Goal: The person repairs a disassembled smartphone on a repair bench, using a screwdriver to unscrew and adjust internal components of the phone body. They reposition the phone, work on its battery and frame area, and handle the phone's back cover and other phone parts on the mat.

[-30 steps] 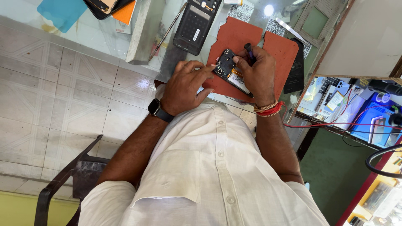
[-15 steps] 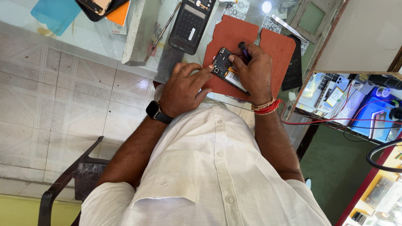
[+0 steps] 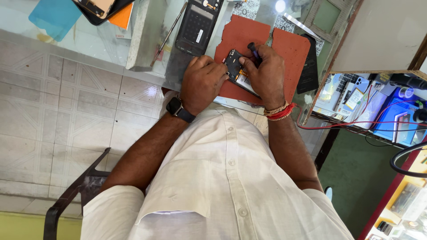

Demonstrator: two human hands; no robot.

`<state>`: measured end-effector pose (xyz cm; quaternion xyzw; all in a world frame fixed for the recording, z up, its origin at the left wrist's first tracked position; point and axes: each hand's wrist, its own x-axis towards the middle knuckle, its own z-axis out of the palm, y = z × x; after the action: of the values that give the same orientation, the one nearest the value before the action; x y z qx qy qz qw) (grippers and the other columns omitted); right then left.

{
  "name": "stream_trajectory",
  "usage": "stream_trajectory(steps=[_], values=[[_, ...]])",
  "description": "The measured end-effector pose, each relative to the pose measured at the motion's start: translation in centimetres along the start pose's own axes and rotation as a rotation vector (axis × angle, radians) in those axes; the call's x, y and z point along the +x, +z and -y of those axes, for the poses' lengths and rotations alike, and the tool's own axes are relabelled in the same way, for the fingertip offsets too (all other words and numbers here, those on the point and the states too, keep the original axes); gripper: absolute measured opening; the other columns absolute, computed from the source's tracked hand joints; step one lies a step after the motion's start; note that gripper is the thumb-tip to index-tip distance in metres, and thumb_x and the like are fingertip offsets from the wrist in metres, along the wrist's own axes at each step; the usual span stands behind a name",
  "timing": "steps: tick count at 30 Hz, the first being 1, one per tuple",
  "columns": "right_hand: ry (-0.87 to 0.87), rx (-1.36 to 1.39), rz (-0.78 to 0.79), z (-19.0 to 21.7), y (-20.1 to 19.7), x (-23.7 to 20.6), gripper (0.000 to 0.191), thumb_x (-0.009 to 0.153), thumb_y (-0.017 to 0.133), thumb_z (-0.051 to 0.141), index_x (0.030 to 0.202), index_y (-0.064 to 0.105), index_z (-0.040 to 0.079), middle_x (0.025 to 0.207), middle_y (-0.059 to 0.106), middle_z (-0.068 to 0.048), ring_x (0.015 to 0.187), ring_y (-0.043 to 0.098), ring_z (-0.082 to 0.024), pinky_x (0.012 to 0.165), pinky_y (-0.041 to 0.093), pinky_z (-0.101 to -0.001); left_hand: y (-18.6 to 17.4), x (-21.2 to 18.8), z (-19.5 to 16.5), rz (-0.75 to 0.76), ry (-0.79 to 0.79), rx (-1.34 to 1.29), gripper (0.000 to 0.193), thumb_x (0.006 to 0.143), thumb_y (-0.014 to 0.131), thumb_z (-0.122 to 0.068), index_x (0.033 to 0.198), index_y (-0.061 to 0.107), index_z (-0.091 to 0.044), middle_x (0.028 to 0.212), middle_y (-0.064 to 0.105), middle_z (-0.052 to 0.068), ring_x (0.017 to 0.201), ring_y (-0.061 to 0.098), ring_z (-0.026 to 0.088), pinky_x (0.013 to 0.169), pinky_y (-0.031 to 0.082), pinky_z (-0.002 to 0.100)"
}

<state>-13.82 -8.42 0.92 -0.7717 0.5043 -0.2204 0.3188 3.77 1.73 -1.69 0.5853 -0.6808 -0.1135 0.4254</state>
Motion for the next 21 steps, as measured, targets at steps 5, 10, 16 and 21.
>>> stream_trajectory(steps=[5, 10, 16, 21], values=[[-0.029, -0.022, -0.041, -0.2, 0.2, -0.3, 0.022, 0.085, 0.087, 0.009, 0.096, 0.070, -0.001, 0.085, 0.072, -0.012, 0.073, 0.071, -0.022, 0.064, 0.054, -0.0358, -0.1, 0.8, -0.5, 0.091, -0.093, 0.012, 0.030, 0.084, 0.083, -0.009, 0.109, 0.067, -0.007, 0.096, 0.070, 0.007, 0.097, 0.063, 0.028, 0.088, 0.048, 0.045], [-0.057, -0.069, -0.066, 0.0, 0.3, -0.4, 0.022, 0.084, 0.087, 0.009, 0.091, 0.068, -0.001, 0.081, 0.068, -0.013, 0.069, 0.068, -0.026, 0.061, 0.051, -0.0391, -0.4, 2.1, -0.9, 0.113, -0.086, 0.019, 0.051, 0.079, 0.080, -0.008, 0.128, 0.064, -0.005, 0.110, 0.074, 0.010, 0.105, 0.063, 0.029, 0.088, 0.049, 0.044], [-0.101, -0.050, -0.070, 0.2, 0.2, -0.4, 0.021, 0.085, 0.086, 0.008, 0.089, 0.067, 0.000, 0.083, 0.069, -0.012, 0.071, 0.068, -0.026, 0.062, 0.051, -0.0390, -0.6, 2.1, -1.0, 0.167, -0.109, 0.058, 0.051, 0.083, 0.081, -0.010, 0.131, 0.064, -0.006, 0.102, 0.075, 0.008, 0.105, 0.064, 0.028, 0.087, 0.047, 0.044], [-0.106, -0.074, -0.086, 0.1, 0.3, -0.6, 0.023, 0.084, 0.086, 0.008, 0.086, 0.065, -0.001, 0.081, 0.067, -0.013, 0.069, 0.066, -0.028, 0.062, 0.051, -0.0396, -0.4, 1.9, -0.5, 0.185, -0.128, 0.050, 0.049, 0.084, 0.081, -0.011, 0.130, 0.065, -0.006, 0.101, 0.076, 0.009, 0.106, 0.064, 0.029, 0.088, 0.047, 0.045]])
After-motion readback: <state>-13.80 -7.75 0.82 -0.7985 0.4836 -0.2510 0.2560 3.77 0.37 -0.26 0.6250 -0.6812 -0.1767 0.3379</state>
